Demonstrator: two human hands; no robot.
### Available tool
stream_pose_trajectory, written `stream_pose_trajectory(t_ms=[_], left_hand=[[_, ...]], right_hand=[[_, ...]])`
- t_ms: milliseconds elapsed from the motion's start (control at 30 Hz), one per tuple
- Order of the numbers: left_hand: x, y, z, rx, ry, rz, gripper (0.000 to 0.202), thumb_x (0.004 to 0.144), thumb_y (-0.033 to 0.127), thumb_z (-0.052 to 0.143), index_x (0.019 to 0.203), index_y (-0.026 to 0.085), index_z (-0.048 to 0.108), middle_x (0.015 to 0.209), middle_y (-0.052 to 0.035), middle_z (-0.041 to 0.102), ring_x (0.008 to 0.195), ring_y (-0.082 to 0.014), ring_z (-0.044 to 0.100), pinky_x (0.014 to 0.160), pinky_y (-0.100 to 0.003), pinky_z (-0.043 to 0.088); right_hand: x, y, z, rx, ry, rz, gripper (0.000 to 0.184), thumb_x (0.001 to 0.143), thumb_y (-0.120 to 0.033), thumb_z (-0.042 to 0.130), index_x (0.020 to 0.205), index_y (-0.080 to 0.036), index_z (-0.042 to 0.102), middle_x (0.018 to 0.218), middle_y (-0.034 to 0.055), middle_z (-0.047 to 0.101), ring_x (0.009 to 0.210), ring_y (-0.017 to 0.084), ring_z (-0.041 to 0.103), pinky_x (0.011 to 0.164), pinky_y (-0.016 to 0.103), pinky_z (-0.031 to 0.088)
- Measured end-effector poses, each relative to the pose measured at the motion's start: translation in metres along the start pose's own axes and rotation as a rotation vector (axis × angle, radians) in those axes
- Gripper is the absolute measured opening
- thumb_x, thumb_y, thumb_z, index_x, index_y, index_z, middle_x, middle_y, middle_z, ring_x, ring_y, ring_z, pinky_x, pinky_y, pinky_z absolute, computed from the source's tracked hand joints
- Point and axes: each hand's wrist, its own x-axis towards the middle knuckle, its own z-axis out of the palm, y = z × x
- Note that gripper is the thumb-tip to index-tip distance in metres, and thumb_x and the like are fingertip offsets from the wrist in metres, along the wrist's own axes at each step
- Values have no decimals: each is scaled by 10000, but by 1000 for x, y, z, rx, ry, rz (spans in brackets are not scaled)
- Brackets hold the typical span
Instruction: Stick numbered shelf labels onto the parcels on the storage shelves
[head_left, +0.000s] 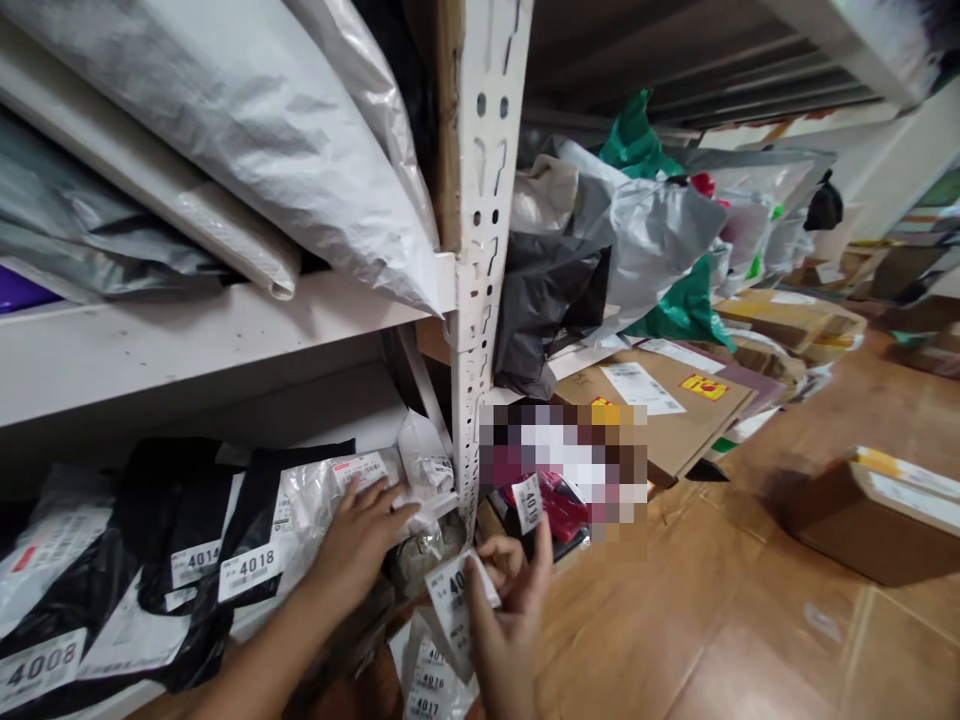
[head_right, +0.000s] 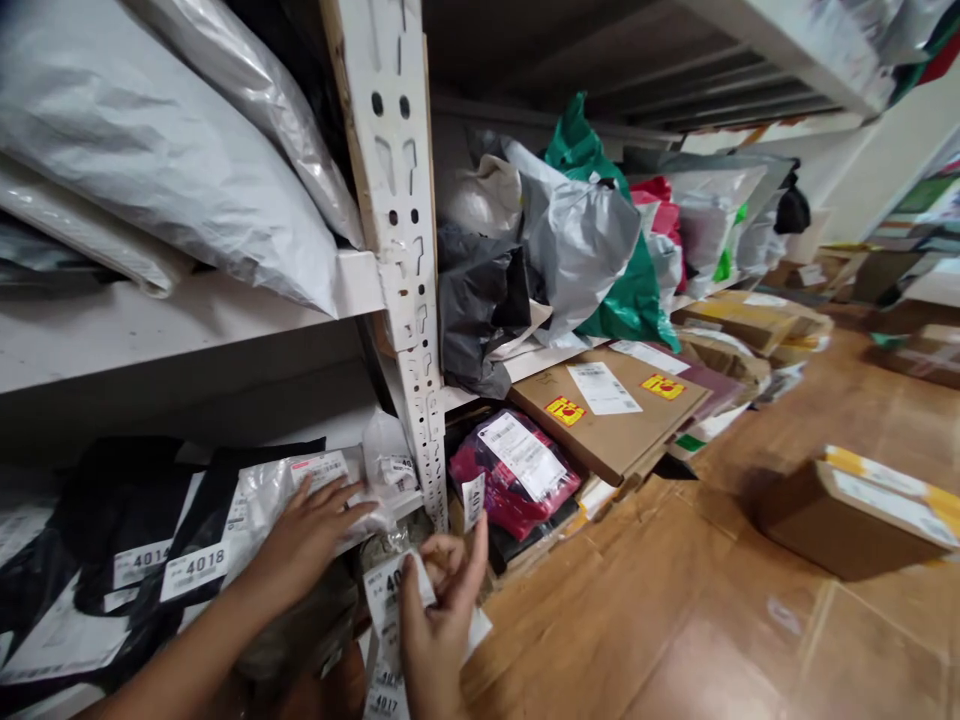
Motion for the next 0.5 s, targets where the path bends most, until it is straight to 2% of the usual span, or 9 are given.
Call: stream_pose_trajectory(t_ms=[67, 133, 167, 200, 267, 300, 367, 433, 500], left_hand=[[10, -7, -6, 15, -63, -27, 494, 729, 27, 465, 1102, 286, 659, 1220, -61, 646, 1185, -285, 547, 1026, -527, 377], [21, -12, -10, 4, -88, -108, 246, 809, 165, 489, 944, 186, 693, 1014, -115, 688, 1022, -298, 611, 927, -474, 455], [27, -11, -10, -19, -55, -161, 248, 857, 265, 468, 892, 147, 682, 929, -132, 681, 950, -297, 621, 882, -457, 477], [33, -10, -9, -46, 17, -202, 336, 890, 359, 429, 898, 120, 664, 913, -149, 666, 932, -299, 614, 863, -453, 486], [44, -5, -3, -87, 195, -161, 421, 892, 458, 422, 1030, 112, 618, 1108, -183, 611, 1084, -319, 547, 919, -469, 463], [49, -3, 1, -90, 256, -85, 390, 873, 444, 474, 1079, 138, 600, 1218, -175, 562, 1171, -324, 489, 963, -477, 439], [52, -4, 10, -75, 267, 49, 271, 836, 311, 552, 1069, 182, 602, 1280, -138, 532, 1220, -315, 447, 998, -469, 420], [51, -11, 19, -77, 236, 52, 203, 827, 178, 527, 1014, 176, 609, 1173, -123, 594, 1123, -282, 524, 952, -428, 463], [45, -19, 27, -82, 259, 16, 208, 836, 146, 502, 1023, 165, 594, 1110, -119, 612, 1050, -261, 565, 905, -398, 494]], right_hand=[[-4, 12, 1, -90, -50, -34, 753, 871, -336, 560, 1471, -272, 110, 889, 34, 587, 810, 163, 602, 685, 287, 528], [-6, 24, 1, -167, -85, -46, 724, 888, -329, 519, 1474, -252, 100, 942, 60, 606, 808, 169, 621, 636, 271, 535], [-6, 30, 2, -196, -95, -46, 713, 893, -318, 502, 1475, -246, 96, 971, 71, 611, 768, 160, 623, 597, 257, 530], [-7, 34, 4, -219, -104, -47, 707, 897, -302, 488, 1477, -242, 88, 1001, 81, 614, 729, 149, 622, 567, 246, 524], [-7, 41, 7, -251, -123, -59, 705, 898, -263, 468, 1480, -240, 71, 1055, 96, 616, 683, 133, 620, 543, 237, 523], [-7, 44, 9, -266, -133, -72, 709, 896, -243, 464, 1482, -238, 63, 1072, 101, 617, 687, 132, 626, 553, 240, 530], [-7, 46, 13, -293, -148, -92, 719, 891, -212, 459, 1483, -231, 51, 1092, 110, 620, 714, 138, 642, 565, 242, 540], [-7, 46, 16, -310, -156, -102, 722, 885, -190, 459, 1482, -227, 55, 1115, 116, 623, 754, 145, 659, 594, 251, 553], [-7, 45, 17, -319, -163, -118, 724, 878, -182, 465, 1481, -229, 68, 1137, 118, 626, 841, 164, 669, 652, 272, 566]])
